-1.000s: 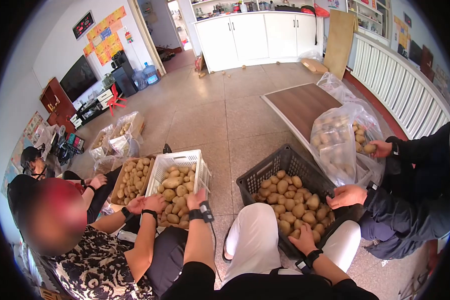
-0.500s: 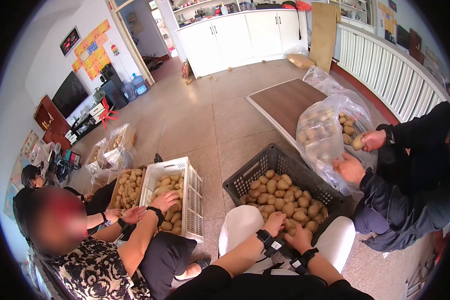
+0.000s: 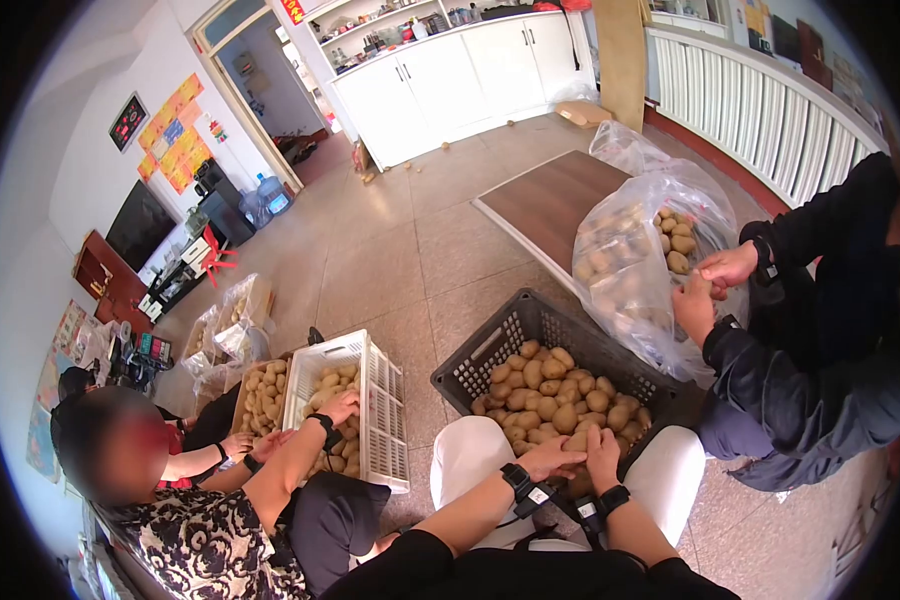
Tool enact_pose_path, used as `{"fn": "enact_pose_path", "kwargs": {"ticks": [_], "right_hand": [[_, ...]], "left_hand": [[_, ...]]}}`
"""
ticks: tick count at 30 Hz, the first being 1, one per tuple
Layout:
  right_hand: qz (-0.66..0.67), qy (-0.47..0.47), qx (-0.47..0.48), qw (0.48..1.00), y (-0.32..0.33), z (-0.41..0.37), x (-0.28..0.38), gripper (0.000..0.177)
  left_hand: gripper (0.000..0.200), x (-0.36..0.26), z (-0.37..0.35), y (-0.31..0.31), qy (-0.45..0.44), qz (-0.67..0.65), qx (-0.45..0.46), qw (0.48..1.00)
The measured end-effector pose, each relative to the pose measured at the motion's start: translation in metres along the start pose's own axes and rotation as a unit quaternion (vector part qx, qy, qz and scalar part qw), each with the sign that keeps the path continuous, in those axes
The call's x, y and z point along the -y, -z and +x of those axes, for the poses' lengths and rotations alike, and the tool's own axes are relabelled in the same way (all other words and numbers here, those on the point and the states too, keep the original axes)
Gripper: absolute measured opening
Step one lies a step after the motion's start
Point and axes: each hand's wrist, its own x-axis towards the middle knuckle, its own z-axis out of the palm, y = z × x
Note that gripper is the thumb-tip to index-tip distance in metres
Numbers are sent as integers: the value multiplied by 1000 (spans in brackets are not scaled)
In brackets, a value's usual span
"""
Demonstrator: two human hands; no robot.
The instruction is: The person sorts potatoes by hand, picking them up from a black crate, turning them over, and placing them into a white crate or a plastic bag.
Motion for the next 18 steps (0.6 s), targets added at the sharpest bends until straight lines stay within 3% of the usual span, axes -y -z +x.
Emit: {"fn": "enact_pose_path", "kwargs": {"ticks": [13, 18], "right_hand": [[-60, 4, -19, 998, 8, -1, 18, 32], [-35, -46, -49, 997, 9, 3, 8, 32]], "left_hand": [[47, 4, 6, 5, 43, -10, -1, 999], [38, 1, 4, 6, 21, -43, -7, 999]]}}
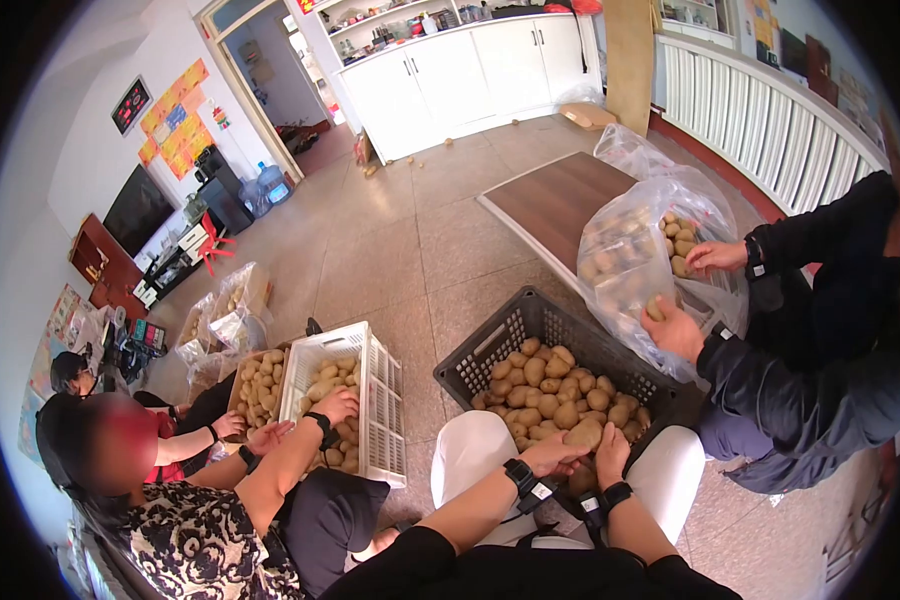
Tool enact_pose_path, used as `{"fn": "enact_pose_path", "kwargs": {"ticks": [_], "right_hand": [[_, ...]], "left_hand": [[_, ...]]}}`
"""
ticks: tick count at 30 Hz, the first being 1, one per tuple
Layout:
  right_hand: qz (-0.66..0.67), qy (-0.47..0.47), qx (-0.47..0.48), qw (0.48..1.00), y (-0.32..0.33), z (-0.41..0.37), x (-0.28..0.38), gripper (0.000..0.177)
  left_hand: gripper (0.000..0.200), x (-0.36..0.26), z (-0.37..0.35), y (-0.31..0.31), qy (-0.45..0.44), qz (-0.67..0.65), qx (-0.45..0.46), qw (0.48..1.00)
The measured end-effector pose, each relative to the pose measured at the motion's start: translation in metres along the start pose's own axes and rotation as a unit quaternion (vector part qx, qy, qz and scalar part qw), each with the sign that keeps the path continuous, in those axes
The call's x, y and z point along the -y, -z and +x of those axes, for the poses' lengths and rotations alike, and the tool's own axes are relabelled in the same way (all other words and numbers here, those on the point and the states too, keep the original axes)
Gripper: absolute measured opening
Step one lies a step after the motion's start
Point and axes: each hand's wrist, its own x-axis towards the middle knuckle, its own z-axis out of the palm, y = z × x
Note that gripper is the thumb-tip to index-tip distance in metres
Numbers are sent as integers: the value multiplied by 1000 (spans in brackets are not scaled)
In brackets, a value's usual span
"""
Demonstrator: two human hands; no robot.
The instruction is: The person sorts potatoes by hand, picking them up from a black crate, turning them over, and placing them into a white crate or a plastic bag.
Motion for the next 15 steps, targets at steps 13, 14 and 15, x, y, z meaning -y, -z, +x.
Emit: {"fn": "enact_pose_path", "kwargs": {"ticks": [13, 14, 15], "right_hand": [[-277, 95, 245, 924, 3, -25, 12, 23], [-278, 98, 247, 923, 2, -25, 9, 23], [-265, 112, 228, 930, 0, -25, 3, 22]], "left_hand": [[27, -74, -99, 102, -365, -372, -118, 845], [28, -72, -111, 119, -378, -404, -126, 824], [28, -68, -120, 139, -389, -435, -133, 801]]}}
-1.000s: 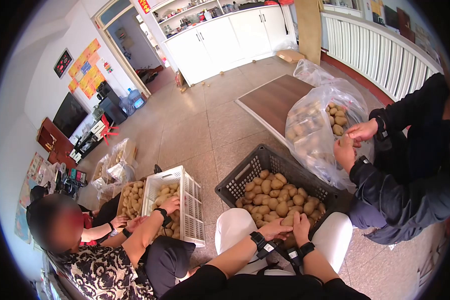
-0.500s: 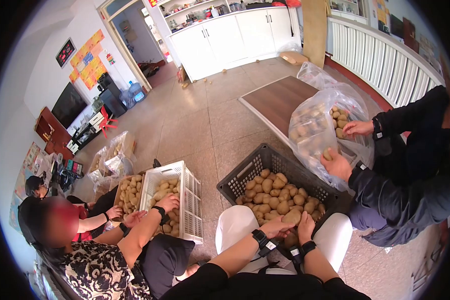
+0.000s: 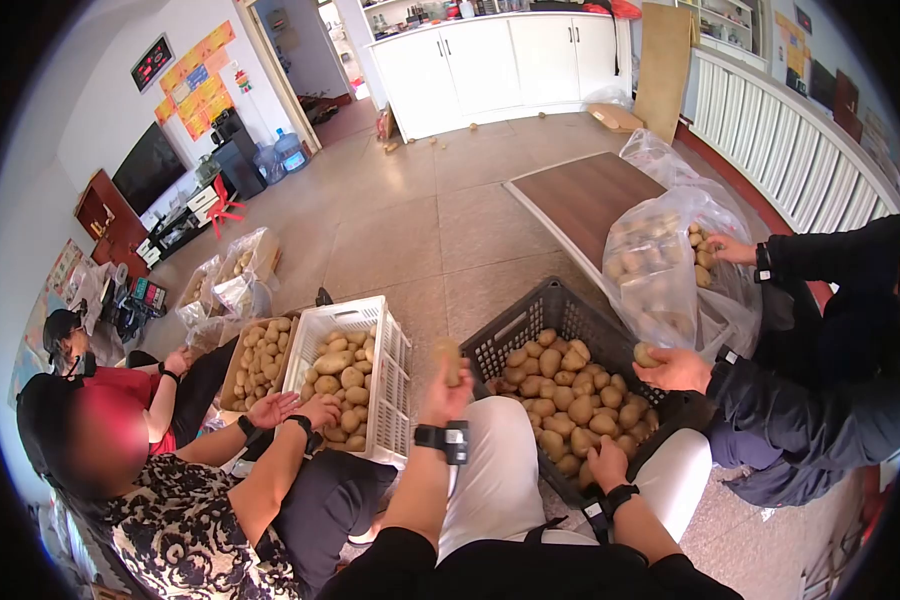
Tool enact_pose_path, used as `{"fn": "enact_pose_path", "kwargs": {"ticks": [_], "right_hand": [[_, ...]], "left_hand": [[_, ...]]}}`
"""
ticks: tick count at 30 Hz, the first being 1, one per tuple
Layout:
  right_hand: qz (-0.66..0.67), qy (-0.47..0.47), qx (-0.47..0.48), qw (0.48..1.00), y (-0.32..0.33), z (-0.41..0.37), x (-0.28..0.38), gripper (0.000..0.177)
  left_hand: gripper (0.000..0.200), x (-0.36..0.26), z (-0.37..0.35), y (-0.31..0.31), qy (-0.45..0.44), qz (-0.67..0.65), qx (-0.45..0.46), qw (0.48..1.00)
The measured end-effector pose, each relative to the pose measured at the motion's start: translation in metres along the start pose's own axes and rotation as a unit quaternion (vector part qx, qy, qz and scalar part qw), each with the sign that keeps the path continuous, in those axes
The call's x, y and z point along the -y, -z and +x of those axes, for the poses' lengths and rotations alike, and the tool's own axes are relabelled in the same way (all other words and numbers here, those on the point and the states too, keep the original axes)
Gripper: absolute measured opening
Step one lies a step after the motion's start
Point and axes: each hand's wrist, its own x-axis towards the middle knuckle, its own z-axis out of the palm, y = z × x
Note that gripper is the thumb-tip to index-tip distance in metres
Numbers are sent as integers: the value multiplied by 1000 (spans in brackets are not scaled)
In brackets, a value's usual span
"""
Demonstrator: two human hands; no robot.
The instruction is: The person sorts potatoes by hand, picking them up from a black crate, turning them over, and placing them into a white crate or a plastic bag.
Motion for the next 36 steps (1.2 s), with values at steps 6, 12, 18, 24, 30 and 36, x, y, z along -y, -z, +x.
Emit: {"fn": "enact_pose_path", "kwargs": {"ticks": [6, 12, 18, 24, 30, 36], "right_hand": [[12, -3, -89, 996, 9, 3, 3, 20], [-76, -42, -36, 996, -1, 5, -13, 33], [-111, -93, 53, 988, 6, 1, -4, 44], [-137, -118, 126, 975, 18, 3, 2, 39], [-139, -22, 52, 989, 2, 2, -20, 26], [-142, -35, 89, 985, 22, 2, -4, 26]], "left_hand": [[27, -83, 24, 135, -191, -128, -187, 955], [31, -122, 13, 178, -257, -266, -283, 885], [31, -112, 23, 179, -308, -202, -317, 874], [23, -63, 27, 73, -273, -102, -204, 935], [20, 49, 12, -43, 18, 162, 37, 986], [16, 175, 3, 0, 291, 209, 62, 931]]}}
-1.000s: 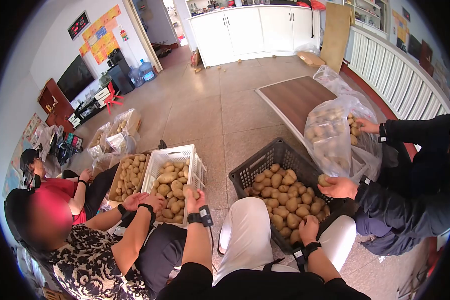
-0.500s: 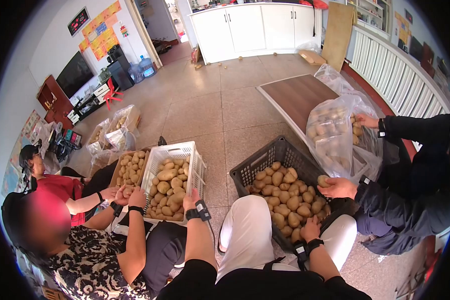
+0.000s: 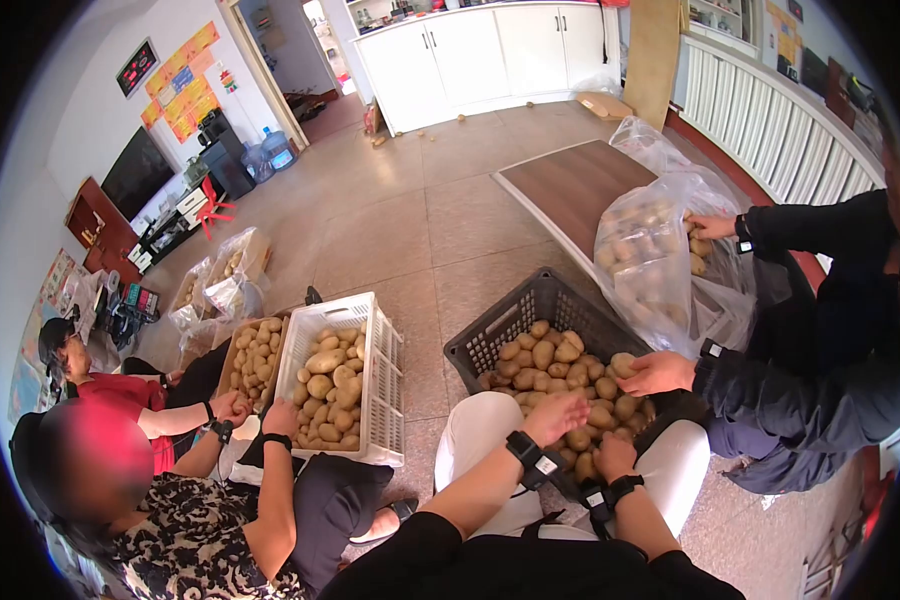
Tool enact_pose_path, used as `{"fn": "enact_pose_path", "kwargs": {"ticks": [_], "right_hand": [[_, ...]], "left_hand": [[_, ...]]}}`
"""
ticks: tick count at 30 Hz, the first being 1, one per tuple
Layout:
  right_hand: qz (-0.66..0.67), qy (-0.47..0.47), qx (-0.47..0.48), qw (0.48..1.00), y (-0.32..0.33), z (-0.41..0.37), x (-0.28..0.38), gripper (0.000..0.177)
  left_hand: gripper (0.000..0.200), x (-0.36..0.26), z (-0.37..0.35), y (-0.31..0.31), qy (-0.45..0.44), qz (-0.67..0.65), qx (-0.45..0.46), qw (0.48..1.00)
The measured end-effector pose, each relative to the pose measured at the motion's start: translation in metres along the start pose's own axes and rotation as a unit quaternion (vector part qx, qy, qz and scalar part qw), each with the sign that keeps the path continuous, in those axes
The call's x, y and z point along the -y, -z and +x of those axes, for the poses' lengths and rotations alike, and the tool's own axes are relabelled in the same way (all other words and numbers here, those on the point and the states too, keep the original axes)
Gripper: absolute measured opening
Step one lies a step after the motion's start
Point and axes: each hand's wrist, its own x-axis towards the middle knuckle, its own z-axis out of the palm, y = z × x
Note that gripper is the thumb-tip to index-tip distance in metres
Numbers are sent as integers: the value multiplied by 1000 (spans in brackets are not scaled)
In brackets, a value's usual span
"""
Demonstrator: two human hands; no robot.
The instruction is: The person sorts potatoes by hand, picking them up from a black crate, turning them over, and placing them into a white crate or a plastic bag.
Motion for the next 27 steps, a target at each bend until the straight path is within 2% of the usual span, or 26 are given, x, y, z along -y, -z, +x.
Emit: {"fn": "enact_pose_path", "kwargs": {"ticks": [1, 2, 4, 7, 11, 15, 17, 18, 20, 22, 27], "right_hand": [[-6, -11, 1, 1000, 0, 0, -1, 28], [-12, -21, 3, 1000, 1, 1, -2, 30], [-5, -27, 11, 1000, 6, 0, 0, 32], [-3, -24, 17, 1000, 1, 1, -1, 33], [30, -38, 16, 999, -13, 9, -8, 31], [99, -77, -9, 992, 6, 6, 2, 30], [279, -7, -112, 954, -1, 14, 0, 26], [281, -8, -113, 953, -6, 19, -1, 26], [411, 50, -201, 888, -16, 28, -4, 23], [431, 44, -215, 875, -16, 27, -2, 21], [452, 23, -230, 861, -7, 22, 4, 20]], "left_hand": [[17, 10, 3, 5, 40, 20, -29, 999], [17, 15, 9, 9, 43, 21, -29, 998], [18, 20, 8, 7, 4, 149, -126, 981], [18, 17, 10, 8, 19, 181, -166, 969], [19, 23, 10, 10, 35, 208, -164, 964], [24, 24, 10, 10, 50, 206, -145, 966], [27, 22, 6, 2, 67, 196, -135, 969], [31, 22, 3, -4, 83, 195, -127, 969], [36, 20, -2, -15, 100, 196, -120, 968], [43, 16, -6, -22, 171, 206, -23, 963], [43, 27, -5, -24, 167, 238, 32, 956]]}}
